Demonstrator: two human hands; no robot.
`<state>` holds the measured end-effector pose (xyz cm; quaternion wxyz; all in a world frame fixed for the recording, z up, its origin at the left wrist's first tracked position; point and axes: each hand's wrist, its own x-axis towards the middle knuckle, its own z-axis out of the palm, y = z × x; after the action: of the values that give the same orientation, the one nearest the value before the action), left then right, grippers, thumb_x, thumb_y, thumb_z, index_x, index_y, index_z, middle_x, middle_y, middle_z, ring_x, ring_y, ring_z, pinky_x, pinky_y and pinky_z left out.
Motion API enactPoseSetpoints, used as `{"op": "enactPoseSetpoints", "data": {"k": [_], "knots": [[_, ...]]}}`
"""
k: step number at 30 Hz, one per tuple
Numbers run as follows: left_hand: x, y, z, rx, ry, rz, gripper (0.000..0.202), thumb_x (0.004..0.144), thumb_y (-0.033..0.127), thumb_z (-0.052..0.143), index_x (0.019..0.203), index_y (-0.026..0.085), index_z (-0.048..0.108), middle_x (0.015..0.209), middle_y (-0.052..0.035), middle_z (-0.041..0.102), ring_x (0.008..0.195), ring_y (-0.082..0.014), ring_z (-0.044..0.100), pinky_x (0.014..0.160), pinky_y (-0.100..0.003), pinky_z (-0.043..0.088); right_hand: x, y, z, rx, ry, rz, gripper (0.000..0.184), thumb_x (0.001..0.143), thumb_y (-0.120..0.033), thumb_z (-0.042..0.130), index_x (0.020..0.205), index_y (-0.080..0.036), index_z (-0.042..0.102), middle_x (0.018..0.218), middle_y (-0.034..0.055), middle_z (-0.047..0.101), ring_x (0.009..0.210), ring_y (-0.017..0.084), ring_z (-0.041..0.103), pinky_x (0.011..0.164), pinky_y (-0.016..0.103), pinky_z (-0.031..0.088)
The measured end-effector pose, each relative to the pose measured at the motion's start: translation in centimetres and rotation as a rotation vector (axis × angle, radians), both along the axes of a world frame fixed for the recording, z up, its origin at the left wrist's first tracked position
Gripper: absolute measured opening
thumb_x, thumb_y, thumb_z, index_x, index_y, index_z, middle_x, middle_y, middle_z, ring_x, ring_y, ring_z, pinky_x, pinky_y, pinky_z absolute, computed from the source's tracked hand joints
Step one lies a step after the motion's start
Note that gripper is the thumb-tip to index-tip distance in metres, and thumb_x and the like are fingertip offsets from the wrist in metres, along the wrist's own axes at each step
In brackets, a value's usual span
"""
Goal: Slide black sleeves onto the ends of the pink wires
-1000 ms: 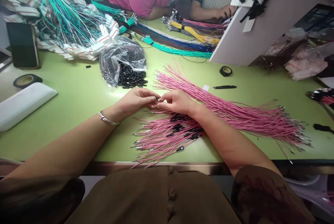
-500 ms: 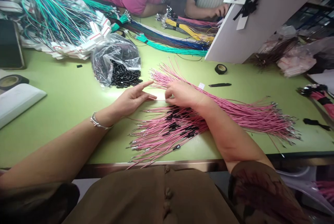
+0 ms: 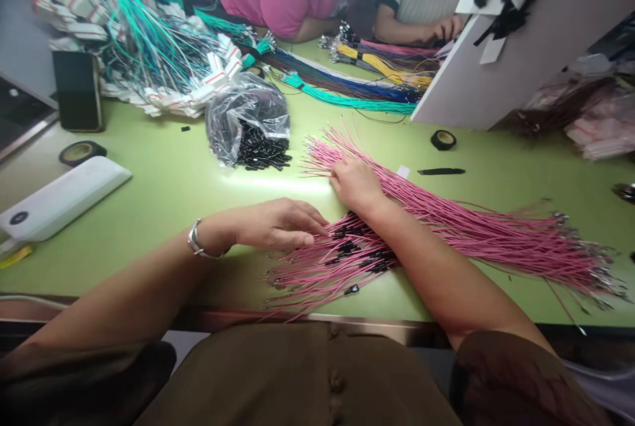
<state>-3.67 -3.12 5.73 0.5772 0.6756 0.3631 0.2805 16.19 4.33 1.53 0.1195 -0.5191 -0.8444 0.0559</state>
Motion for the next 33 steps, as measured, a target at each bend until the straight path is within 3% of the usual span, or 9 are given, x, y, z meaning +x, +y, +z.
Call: {"op": "enactPoseSetpoints", "data": {"k": [2,5,6,9,13,23,27,30,33], "knots": [[-1.3,1.1,-0.6,0.174,0.191,-0.07,0.007,0.077,0.023,0.074,0.08,0.023,0.08,0.085,-0.0073,0.074,0.079,-0.0229,0.066,0.086,-0.035,0.049,-0.2,-0.4,-0.3,-0.03,-0.003,-0.003,0.013,0.084,-0.028,0.062,0.082,-0.018,0.07,0.089,0.0104,0.068,0.086,0.023,0.057,0.077,0.036,0.04],[-4.1,3.8,-2.4,0.448,0.403,0.495,0.011,0.076,0.014,0.071,0.074,0.022,0.077,0.081,-0.0068,0.068,0.088,-0.0237,0.061,0.094,-0.037,0.043,-0.5,-0.9,-0.2,-0.077,-0.006,0.017,0.014,0.084,-0.031,0.063,0.083,-0.018,0.067,0.089,0.0091,0.067,0.087,0.023,0.057,0.078,0.037,0.039],[-5.0,4.8,-3.1,0.51,0.476,0.576,0.012,0.076,0.013,0.07,0.077,0.022,0.077,0.085,-0.0071,0.066,0.094,-0.0251,0.058,0.098,-0.039,0.041,-0.6,-1.1,-0.2,-0.092,-0.01,0.029,0.014,0.085,-0.031,0.062,0.085,-0.018,0.067,0.091,0.009,0.067,0.088,0.023,0.057,0.079,0.037,0.039],[-6.7,6.8,-5.1,0.62,0.689,0.522,0.016,0.078,0.016,0.069,0.091,0.021,0.077,0.089,-0.0077,0.06,0.097,-0.0262,0.053,0.097,-0.042,0.041,-1.0,-1.5,0.0,-0.126,-0.043,0.058,0.014,0.089,-0.029,0.059,0.086,-0.017,0.066,0.095,0.0099,0.067,0.092,0.023,0.057,0.08,0.036,0.038],[-6.8,7.4,-6.3,0.746,0.806,0.444,0.016,0.084,0.023,0.065,0.094,0.021,0.077,0.09,-0.0084,0.057,0.093,-0.0252,0.05,0.089,-0.042,0.043,-1.1,-1.5,-0.2,-0.103,-0.079,0.074,0.017,0.092,-0.027,0.054,0.086,-0.015,0.066,0.096,0.0124,0.067,0.093,0.025,0.058,0.081,0.036,0.038],[-6.0,7.3,-6.9,0.87,0.779,0.407,0.018,0.087,0.024,0.059,0.087,0.018,0.076,0.086,-0.009,0.058,0.09,-0.0243,0.049,0.086,-0.041,0.043,-0.1,-1.2,-1.0,-0.19,0.305,0.09,0.013,0.09,-0.025,0.055,0.091,-0.017,0.065,0.086,0.0049,0.069,0.073,0.016,0.056,0.069,0.028,0.038],[-5.4,7.0,-6.8,0.912,0.798,0.377,0.023,0.09,0.023,0.054,0.087,0.016,0.075,0.085,-0.0106,0.059,0.087,-0.0254,0.049,0.083,-0.041,0.043,0.1,-1.0,-1.1,-0.224,0.273,0.146,0.018,0.086,-0.031,0.061,0.097,-0.018,0.068,0.079,0.0025,0.067,0.068,0.014,0.054,0.067,0.028,0.036],[-5.0,7.1,-6.7,0.877,0.799,0.379,0.022,0.089,0.022,0.054,0.086,0.015,0.074,0.085,-0.0109,0.06,0.088,-0.0255,0.051,0.085,-0.042,0.043,0.0,-1.0,-1.1,-0.227,0.255,0.072,0.023,0.085,-0.028,0.062,0.105,-0.019,0.068,0.075,0.0008,0.065,0.066,0.014,0.053,0.066,0.028,0.036],[-5.2,7.5,-6.5,0.782,0.778,0.383,0.014,0.085,0.021,0.059,0.083,0.016,0.072,0.087,-0.0092,0.061,0.09,-0.0247,0.052,0.089,-0.042,0.043,-0.5,-1.1,-0.8,-0.194,0.153,0.036,0.017,0.084,-0.028,0.063,0.098,-0.019,0.068,0.082,0.0037,0.067,0.074,0.017,0.055,0.07,0.031,0.037]]}}
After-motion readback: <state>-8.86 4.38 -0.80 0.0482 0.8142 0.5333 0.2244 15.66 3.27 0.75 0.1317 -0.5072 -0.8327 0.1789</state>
